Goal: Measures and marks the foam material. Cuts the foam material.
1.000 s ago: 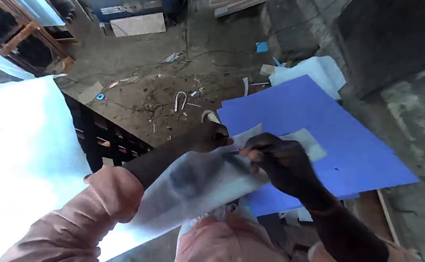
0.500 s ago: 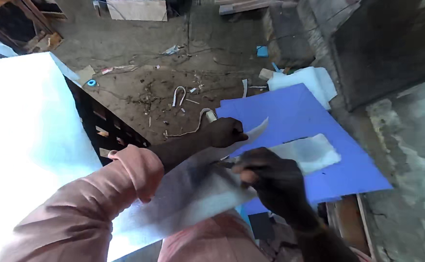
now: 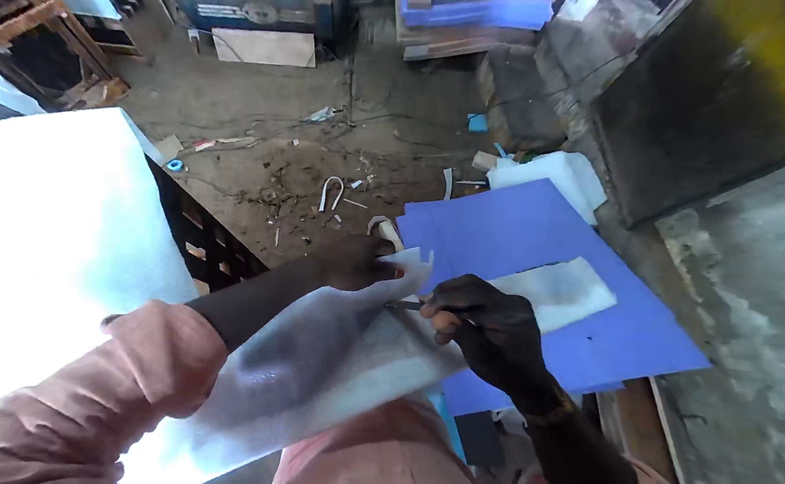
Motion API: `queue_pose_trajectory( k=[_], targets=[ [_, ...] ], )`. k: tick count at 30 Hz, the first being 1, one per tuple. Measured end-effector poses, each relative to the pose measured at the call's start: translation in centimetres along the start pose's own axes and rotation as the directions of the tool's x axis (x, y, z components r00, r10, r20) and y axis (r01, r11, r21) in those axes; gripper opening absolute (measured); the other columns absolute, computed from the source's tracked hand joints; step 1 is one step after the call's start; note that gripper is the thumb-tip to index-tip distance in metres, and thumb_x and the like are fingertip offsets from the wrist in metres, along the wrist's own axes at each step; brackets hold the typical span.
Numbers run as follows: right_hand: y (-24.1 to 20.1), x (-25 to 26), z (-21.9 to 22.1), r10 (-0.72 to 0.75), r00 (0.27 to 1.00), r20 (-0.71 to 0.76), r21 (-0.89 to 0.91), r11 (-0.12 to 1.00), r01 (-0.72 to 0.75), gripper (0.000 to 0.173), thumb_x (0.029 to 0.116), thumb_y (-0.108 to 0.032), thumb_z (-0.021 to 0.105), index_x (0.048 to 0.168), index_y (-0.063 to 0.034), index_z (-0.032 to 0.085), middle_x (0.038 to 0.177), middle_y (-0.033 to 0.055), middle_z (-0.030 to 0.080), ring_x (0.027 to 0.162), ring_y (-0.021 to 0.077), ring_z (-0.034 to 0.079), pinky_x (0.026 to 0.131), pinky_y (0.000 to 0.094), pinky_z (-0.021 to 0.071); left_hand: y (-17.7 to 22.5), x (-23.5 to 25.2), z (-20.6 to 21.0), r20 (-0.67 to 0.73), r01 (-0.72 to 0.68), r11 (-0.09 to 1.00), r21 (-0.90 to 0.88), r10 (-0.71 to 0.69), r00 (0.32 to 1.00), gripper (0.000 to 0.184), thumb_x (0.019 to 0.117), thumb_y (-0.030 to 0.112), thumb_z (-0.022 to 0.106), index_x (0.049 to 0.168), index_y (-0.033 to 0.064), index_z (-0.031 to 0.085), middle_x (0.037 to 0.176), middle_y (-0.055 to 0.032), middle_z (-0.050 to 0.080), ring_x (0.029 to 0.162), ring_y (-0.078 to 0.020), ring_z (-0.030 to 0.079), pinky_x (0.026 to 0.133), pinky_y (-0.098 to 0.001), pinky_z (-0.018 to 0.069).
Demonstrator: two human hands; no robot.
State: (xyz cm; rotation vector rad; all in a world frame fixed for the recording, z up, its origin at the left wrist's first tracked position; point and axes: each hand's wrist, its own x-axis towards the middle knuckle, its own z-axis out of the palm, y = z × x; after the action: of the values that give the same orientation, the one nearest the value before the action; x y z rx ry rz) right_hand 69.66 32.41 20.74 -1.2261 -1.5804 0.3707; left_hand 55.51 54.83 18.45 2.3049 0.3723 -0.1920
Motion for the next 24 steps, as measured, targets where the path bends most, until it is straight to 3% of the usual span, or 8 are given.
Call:
queue_pose_trajectory(
  k=[4,8,11,13,17,19,22,24],
  targets=[
    [-3.3,0.8,-1.6,-0.033,0.998,0.048,0.101,0.994,0.028,0.019,0.1004,-0.034,0.067,0.103,-0.0177,0.075,0.097,-0.0056,0.074,0.087,0.0089,0.072,0.079,0.0284,0.0638,-0.7,0.0,0.3,-0.067,-0.023,1.0,-0.011,0.022,0.998,0.034,0.1023,0.042,0.061,0.101,0.0083,0.066,0.079,-0.0068,0.064,0.072,-0.0207,0.064,0.068,-0.0459,0.0543],
    [-0.8,1.5,3.1,-0.039,0.997,0.065,0.05,0.998,0.036,0.029,0.1028,-0.036,0.061,0.096,-0.0106,0.074,0.095,-0.0018,0.072,0.076,0.006,0.068,0.064,0.0252,0.0621,-0.8,0.3,0.3,-0.069,-0.061,0.998,0.006,0.061,0.996,0.033,0.1017,0.039,0.063,0.097,0.0057,0.066,0.078,-0.0084,0.063,0.071,-0.0227,0.062,0.067,-0.0482,0.053],
    [-3.2,2.2,2.1,-0.091,0.994,0.061,0.177,0.981,0.078,0.024,0.1028,-0.033,0.062,0.097,-0.0133,0.074,0.097,-0.0026,0.074,0.086,0.0091,0.07,0.077,0.0278,0.0622,-0.7,0.2,-0.1,-0.08,-0.023,1.0,-0.004,0.023,0.997,0.033,0.1021,0.037,0.063,0.1,0.0046,0.066,0.082,-0.0105,0.065,0.075,-0.0248,0.064,0.071,-0.0502,0.0535],
    [-4.5,2.6,1.8,-0.085,0.993,0.083,0.223,0.973,0.064,0.02,0.101,-0.032,0.066,0.099,-0.015,0.075,0.095,-0.004,0.074,0.085,0.0088,0.071,0.077,0.0274,0.0631,-1.3,0.2,0.2,-0.101,-0.043,0.999,-0.02,0.041,0.994,0.033,0.102,0.036,0.063,0.102,0.0038,0.066,0.085,-0.0114,0.066,0.078,-0.0248,0.065,0.074,-0.0496,0.0546],
    [-1.7,2.5,6.6,-0.081,0.993,0.082,0.138,0.988,0.069,0.031,0.1039,-0.035,0.06,0.096,-0.0096,0.074,0.093,-0.0014,0.072,0.072,0.005,0.067,0.061,0.0232,0.0607,-2.2,0.9,0.5,-0.122,-0.086,0.996,-0.028,0.082,0.989,0.034,0.1016,0.037,0.063,0.097,0.004,0.065,0.082,-0.01,0.064,0.075,-0.0237,0.063,0.071,-0.0481,0.0534],
    [-2.8,2.6,6.6,-0.101,0.994,0.048,0.166,0.982,0.092,0.029,0.104,-0.035,0.06,0.095,-0.0116,0.074,0.093,-0.0016,0.073,0.078,0.0073,0.069,0.068,0.026,0.0616,-2.1,0.6,0.3,-0.153,-0.069,0.997,-0.036,0.062,0.986,0.034,0.1011,0.036,0.064,0.097,0.0023,0.066,0.085,-0.0128,0.066,0.078,-0.0268,0.065,0.073,-0.0514,0.0544],
    [-4.8,2.9,6.0,-0.121,0.991,0.055,0.238,0.966,0.104,0.018,0.1019,-0.033,0.064,0.103,-0.0178,0.075,0.097,-0.004,0.074,0.092,0.0122,0.072,0.084,0.032,0.0634,-2.0,0.1,0.0,-0.201,-0.021,0.998,-0.054,0.01,0.98,0.036,0.1019,0.037,0.063,0.104,0.0012,0.067,0.09,-0.015,0.067,0.084,-0.0287,0.067,0.078,-0.0527,0.0554],
    [-3.2,2.6,8.5,-0.121,0.988,0.1,0.14,0.984,0.106,0.022,0.1037,-0.037,0.06,0.103,-0.0192,0.073,0.098,-0.0067,0.074,0.092,0.0059,0.07,0.082,0.0256,0.0611,-2.3,0.2,-0.2,-0.255,-0.049,0.996,-0.071,0.03,0.967,0.038,0.1016,0.036,0.063,0.106,-0.0009,0.068,0.092,-0.0166,0.069,0.086,-0.0292,0.068,0.081,-0.0533,0.0565]
  ],
)
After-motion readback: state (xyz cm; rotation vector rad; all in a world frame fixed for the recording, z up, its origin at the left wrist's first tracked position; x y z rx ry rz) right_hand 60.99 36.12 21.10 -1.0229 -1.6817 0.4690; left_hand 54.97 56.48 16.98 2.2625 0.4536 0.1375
